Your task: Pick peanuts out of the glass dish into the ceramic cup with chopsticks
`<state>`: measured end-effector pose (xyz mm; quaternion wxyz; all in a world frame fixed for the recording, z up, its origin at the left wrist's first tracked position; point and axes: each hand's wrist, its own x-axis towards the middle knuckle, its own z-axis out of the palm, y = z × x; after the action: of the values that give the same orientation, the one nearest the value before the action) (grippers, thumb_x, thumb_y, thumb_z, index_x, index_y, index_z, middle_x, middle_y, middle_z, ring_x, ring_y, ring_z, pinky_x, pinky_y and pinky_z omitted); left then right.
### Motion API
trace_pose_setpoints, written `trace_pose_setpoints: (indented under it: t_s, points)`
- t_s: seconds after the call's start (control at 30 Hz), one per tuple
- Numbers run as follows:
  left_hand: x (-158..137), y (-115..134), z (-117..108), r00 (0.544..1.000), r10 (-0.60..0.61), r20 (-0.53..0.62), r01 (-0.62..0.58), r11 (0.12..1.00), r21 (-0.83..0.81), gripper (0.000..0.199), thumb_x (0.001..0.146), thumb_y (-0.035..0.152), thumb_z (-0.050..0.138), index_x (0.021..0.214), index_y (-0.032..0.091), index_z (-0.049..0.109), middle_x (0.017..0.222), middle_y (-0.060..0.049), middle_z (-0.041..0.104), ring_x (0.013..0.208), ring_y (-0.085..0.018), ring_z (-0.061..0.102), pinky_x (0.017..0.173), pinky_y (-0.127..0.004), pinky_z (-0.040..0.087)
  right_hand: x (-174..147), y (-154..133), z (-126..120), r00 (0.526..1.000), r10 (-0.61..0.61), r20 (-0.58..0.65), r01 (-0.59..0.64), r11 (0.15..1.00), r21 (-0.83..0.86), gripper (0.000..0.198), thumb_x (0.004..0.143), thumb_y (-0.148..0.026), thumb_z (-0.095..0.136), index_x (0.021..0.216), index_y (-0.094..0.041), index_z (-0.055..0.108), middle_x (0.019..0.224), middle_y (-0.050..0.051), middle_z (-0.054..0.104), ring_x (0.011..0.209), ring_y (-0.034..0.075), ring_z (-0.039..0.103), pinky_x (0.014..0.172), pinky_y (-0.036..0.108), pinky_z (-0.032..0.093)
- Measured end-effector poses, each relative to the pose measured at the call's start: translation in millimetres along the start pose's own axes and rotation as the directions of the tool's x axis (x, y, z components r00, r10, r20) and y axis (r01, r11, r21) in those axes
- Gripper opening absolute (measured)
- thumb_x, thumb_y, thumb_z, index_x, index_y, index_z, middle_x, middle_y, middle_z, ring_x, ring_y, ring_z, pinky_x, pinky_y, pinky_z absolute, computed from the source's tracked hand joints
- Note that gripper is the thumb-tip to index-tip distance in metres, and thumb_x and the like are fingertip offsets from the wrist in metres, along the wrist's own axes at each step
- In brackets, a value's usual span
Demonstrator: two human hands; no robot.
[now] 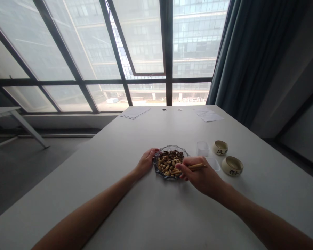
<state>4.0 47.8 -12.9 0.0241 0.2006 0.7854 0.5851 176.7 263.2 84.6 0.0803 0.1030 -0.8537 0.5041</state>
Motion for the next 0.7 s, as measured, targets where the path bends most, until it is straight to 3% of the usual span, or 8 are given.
trace_pose_setpoints:
  t_s: [0.2, 0.43, 0.57, 0.7]
  points:
    - [-0.3, 0.1, 0.5, 1.0, 0.0, -0.004, 0.0, 1.0, -0.003, 0.056, 0.089, 0.065, 0.045, 0.1, 0.018, 0.072, 0.096, -0.01, 0.076, 0.088, -0.028, 0.067, 0.081, -0.04, 0.053, 0.3, 2.1, -0.9, 0.999, 0.029, -0.019, -0.029, 0.999, 0.033, 0.035, 0.091, -0.049, 0.065, 0.073, -0.018, 0.067, 0.065, 0.005, 0.072, 0.062, 0.02, 0.069, 0.057, 0.027, 0.053]
    - [-2.0, 2.4, 0.4, 1.0, -0.003, -0.002, 0.003, 1.0, -0.007, 0.054, 0.09, 0.063, 0.044, 0.101, 0.018, 0.071, 0.097, -0.009, 0.076, 0.09, -0.027, 0.067, 0.081, -0.039, 0.053, -0.8, 3.9, 7.1, 1.0, -0.014, -0.011, 0.015, 0.999, 0.035, 0.042, 0.096, -0.044, 0.059, 0.062, -0.02, 0.052, 0.063, 0.003, 0.067, 0.062, 0.018, 0.07, 0.054, 0.024, 0.051]
    - [-2.4, 2.0, 0.3, 1.0, -0.009, -0.003, 0.009, 1.0, -0.014, 0.055, 0.09, 0.064, 0.045, 0.101, 0.018, 0.071, 0.098, -0.01, 0.076, 0.09, -0.028, 0.067, 0.081, -0.04, 0.053, -3.7, -10.7, -11.0, 0.998, -0.034, -0.044, 0.034, 0.999, -0.003, 0.039, 0.096, -0.041, 0.062, 0.063, -0.019, 0.057, 0.064, 0.003, 0.07, 0.061, 0.019, 0.071, 0.053, 0.024, 0.051]
    - [-2.6, 2.1, 0.0, 1.0, -0.017, -0.002, 0.017, 1.0, -0.017, 0.056, 0.089, 0.065, 0.045, 0.102, 0.017, 0.071, 0.099, -0.01, 0.076, 0.089, -0.028, 0.066, 0.081, -0.04, 0.052, -2.2, -21.1, -41.2, 0.985, -0.052, -0.164, 0.037, 0.995, -0.09, 0.029, 0.092, -0.04, 0.068, 0.073, -0.018, 0.068, 0.069, 0.005, 0.074, 0.064, 0.02, 0.073, 0.057, 0.026, 0.055]
